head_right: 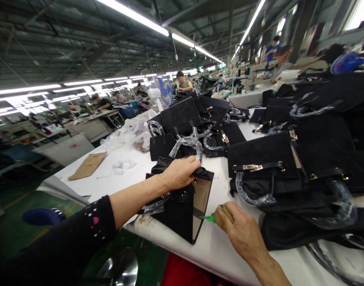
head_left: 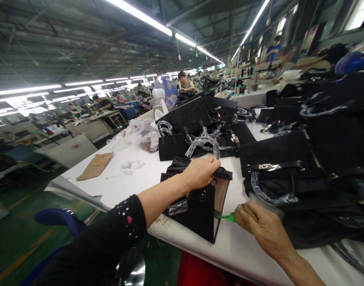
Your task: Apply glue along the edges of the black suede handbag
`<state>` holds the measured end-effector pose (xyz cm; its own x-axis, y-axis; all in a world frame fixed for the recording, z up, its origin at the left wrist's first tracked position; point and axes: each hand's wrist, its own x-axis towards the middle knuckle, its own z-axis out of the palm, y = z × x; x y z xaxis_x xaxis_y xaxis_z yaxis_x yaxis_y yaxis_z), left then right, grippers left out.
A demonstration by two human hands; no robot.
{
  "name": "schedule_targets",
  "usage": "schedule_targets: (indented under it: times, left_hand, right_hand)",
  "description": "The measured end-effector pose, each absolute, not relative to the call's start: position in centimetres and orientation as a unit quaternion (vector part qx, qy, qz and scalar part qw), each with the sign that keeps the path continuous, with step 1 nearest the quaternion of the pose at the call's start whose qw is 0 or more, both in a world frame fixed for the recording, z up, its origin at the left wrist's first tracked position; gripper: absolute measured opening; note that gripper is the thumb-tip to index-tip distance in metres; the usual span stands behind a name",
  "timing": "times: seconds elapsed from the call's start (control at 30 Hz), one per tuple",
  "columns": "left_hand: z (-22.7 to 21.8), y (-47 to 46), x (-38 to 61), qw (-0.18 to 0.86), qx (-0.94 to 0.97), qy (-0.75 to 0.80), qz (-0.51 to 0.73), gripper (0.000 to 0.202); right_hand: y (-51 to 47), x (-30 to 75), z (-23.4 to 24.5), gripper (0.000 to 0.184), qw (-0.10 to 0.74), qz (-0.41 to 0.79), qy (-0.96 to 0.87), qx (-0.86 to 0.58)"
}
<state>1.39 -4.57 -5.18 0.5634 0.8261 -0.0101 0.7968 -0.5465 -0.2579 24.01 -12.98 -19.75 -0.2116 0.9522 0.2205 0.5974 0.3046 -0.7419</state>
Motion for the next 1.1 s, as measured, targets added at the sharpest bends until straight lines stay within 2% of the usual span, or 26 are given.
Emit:
schedule_targets:
  times: [0.37, 0.53, 0.73, 0.9, 1.1]
  left_hand:
    - [-5.0, -5.0, 1.8, 0.109, -0.876, -0.466, 0.067, 0.022]
    - [-5.0, -5.2, 2.1, 0.103, -0.875, -0.468, 0.072, 0.023]
    - [-5.1, -5.4, 2.0, 0.103, -0.872, -0.473, 0.071, 0.022]
    - [-5.4, -5.2, 1.8, 0.111, -0.87, -0.476, 0.061, 0.02]
    - [-5.5, -5.0, 1.6, 0.118, -0.871, -0.474, 0.051, 0.02]
  right_hand:
    - [-13.3, 24.3, -20.0, 0.038, 0.359, 0.247, -0.73, -0.526]
    - [-13.1, 24.7, -20.0, 0.039, 0.338, 0.279, -0.732, -0.522]
    - [-13.1, 24.8, -19.9, 0.027, 0.397, 0.231, -0.725, -0.514]
    - [-13.6, 24.6, -19.7, 0.029, 0.365, 0.25, -0.754, -0.486]
    - [-12.5, 25.6, -18.7, 0.02, 0.462, 0.145, -0.72, -0.496]
